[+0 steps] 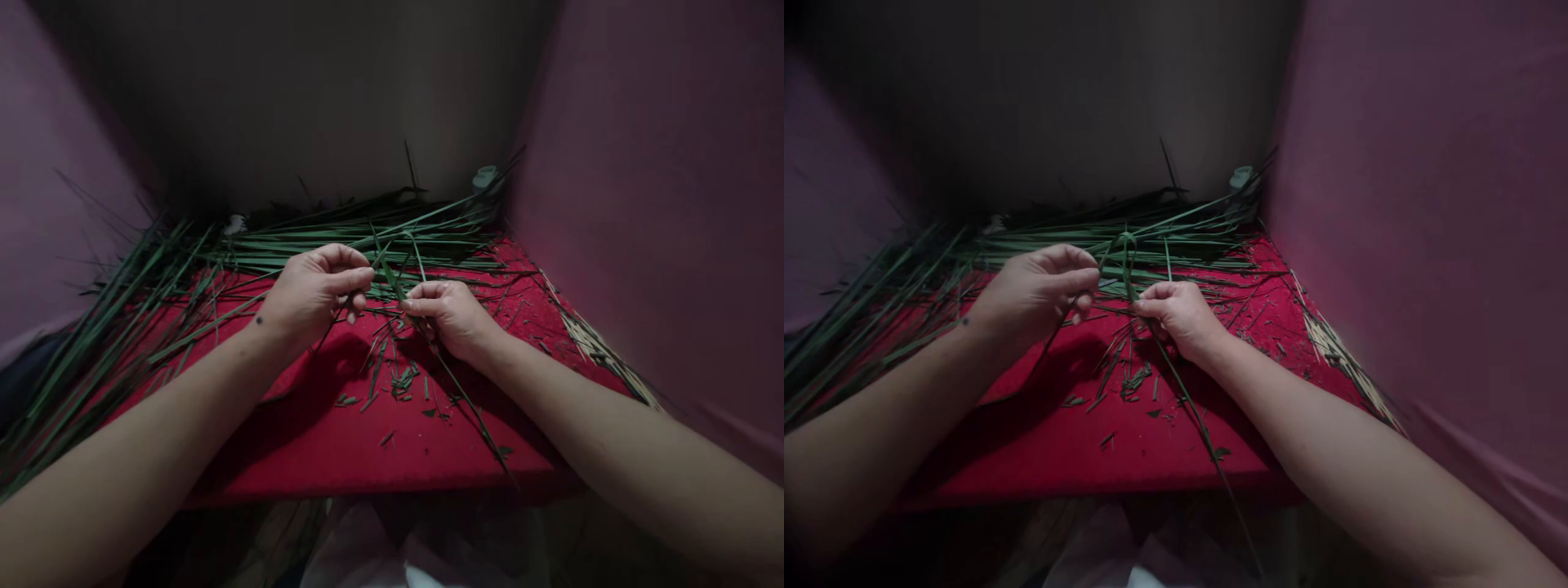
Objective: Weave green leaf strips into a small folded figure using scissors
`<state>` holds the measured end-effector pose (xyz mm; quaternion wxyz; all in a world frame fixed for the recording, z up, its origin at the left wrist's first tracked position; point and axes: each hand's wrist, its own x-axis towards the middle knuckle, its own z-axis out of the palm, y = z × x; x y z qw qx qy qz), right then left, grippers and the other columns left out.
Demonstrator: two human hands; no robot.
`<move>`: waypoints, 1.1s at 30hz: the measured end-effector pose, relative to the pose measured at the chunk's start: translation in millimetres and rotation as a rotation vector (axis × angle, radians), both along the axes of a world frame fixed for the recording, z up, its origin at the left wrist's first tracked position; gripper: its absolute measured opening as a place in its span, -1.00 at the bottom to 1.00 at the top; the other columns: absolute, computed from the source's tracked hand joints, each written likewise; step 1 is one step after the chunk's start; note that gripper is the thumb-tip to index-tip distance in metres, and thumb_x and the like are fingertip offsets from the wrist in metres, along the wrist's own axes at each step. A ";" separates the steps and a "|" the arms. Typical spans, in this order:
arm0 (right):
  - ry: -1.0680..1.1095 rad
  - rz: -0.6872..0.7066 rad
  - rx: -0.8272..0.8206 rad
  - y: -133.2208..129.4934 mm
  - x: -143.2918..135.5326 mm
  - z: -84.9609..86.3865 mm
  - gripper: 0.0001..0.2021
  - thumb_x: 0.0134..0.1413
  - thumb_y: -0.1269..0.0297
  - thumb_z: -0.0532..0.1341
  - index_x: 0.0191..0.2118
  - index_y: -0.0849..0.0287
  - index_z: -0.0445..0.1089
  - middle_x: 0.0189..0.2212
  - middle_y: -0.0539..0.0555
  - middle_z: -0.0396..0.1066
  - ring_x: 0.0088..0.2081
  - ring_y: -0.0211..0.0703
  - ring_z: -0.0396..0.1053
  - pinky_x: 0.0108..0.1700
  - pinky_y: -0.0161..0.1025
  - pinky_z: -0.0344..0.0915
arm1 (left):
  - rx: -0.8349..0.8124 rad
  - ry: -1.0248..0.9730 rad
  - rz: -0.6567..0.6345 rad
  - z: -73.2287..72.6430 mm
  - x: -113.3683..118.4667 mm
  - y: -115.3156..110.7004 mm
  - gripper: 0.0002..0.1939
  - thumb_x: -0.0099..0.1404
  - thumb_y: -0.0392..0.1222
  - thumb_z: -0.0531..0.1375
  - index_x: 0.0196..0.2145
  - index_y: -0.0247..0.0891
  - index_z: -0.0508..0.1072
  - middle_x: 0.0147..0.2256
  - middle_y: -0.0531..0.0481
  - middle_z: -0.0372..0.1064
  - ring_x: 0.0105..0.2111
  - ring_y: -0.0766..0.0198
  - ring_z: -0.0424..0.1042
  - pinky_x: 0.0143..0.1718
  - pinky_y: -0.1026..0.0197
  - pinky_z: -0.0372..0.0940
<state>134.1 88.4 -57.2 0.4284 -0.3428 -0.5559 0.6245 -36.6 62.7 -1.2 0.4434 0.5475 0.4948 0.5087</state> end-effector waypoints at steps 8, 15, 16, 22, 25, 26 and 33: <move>-0.002 -0.079 0.019 -6.8 -3.8 3.1 -0.86 -0.20 0.34 0.27 -0.57 0.24 0.28 -0.73 -0.11 0.20 -0.74 -0.45 0.01 -0.71 -0.39 -0.10 | 0.196 0.526 0.160 -9.2 10.2 -1.0 -0.91 0.06 -0.24 0.21 -0.43 -0.31 0.43 -0.63 0.11 0.28 -0.64 0.42 0.22 -0.63 0.36 0.13; -0.094 -0.170 0.140 -9.5 -4.7 5.2 -0.88 -0.18 0.35 0.23 -0.58 0.24 0.30 -0.71 -0.11 0.19 -0.70 -0.45 0.04 -0.67 -0.39 -0.06 | 0.363 0.792 0.191 -17.7 6.3 2.8 -0.87 0.13 -0.21 0.16 -0.35 -0.29 0.39 -0.41 -0.04 0.44 -0.43 0.27 0.38 -0.40 0.25 0.24; -0.098 -0.179 0.146 -9.9 -4.8 5.5 -0.88 -0.17 0.35 0.23 -0.58 0.24 0.30 -0.71 -0.10 0.20 -0.70 -0.45 0.03 -0.66 -0.39 -0.06 | 0.393 0.863 0.202 -18.7 5.7 2.7 -0.87 0.15 -0.21 0.14 -0.33 -0.29 0.39 -0.38 -0.07 0.45 -0.39 0.24 0.39 -0.37 0.23 0.25; -0.106 -0.191 0.160 -10.8 -4.8 6.4 -0.89 -0.17 0.37 0.21 -0.59 0.24 0.29 -0.70 -0.10 0.18 -0.68 -0.45 0.03 -0.65 -0.39 -0.06 | 0.550 1.206 0.223 -21.9 3.3 4.6 -0.80 0.23 -0.29 0.03 -0.25 -0.40 0.40 -0.26 -0.25 0.43 -0.20 0.09 0.41 -0.18 0.14 0.26; -0.115 -0.194 0.153 -10.5 -4.6 6.1 -0.89 -0.17 0.37 0.21 -0.58 0.24 0.29 -0.70 -0.10 0.20 -0.68 -0.45 0.03 -0.64 -0.38 -0.06 | 0.559 1.192 0.235 -20.9 2.6 3.9 -0.78 0.25 -0.26 0.01 -0.27 -0.39 0.41 -0.30 -0.22 0.44 -0.24 0.12 0.42 -0.19 0.16 0.26; -0.119 -0.195 0.154 -10.6 -4.6 5.9 -0.89 -0.16 0.37 0.21 -0.58 0.24 0.29 -0.70 -0.10 0.20 -0.69 -0.45 0.03 -0.63 -0.38 -0.05 | 0.541 1.141 0.236 -19.9 2.8 2.7 -0.79 0.25 -0.24 0.02 -0.28 -0.37 0.41 -0.35 -0.17 0.45 -0.30 0.15 0.43 -0.23 0.18 0.27; -0.140 -0.187 0.189 -12.2 -6.6 5.0 -0.88 -0.15 0.37 0.20 -0.60 0.23 0.28 -0.70 -0.11 0.17 -0.68 -0.44 0.01 -0.63 -0.37 -0.07 | 0.350 0.667 0.155 -12.1 7.5 -6.9 -0.84 0.18 -0.18 0.10 -0.39 -0.27 0.44 -0.58 0.07 0.35 -0.61 0.38 0.31 -0.53 0.34 0.22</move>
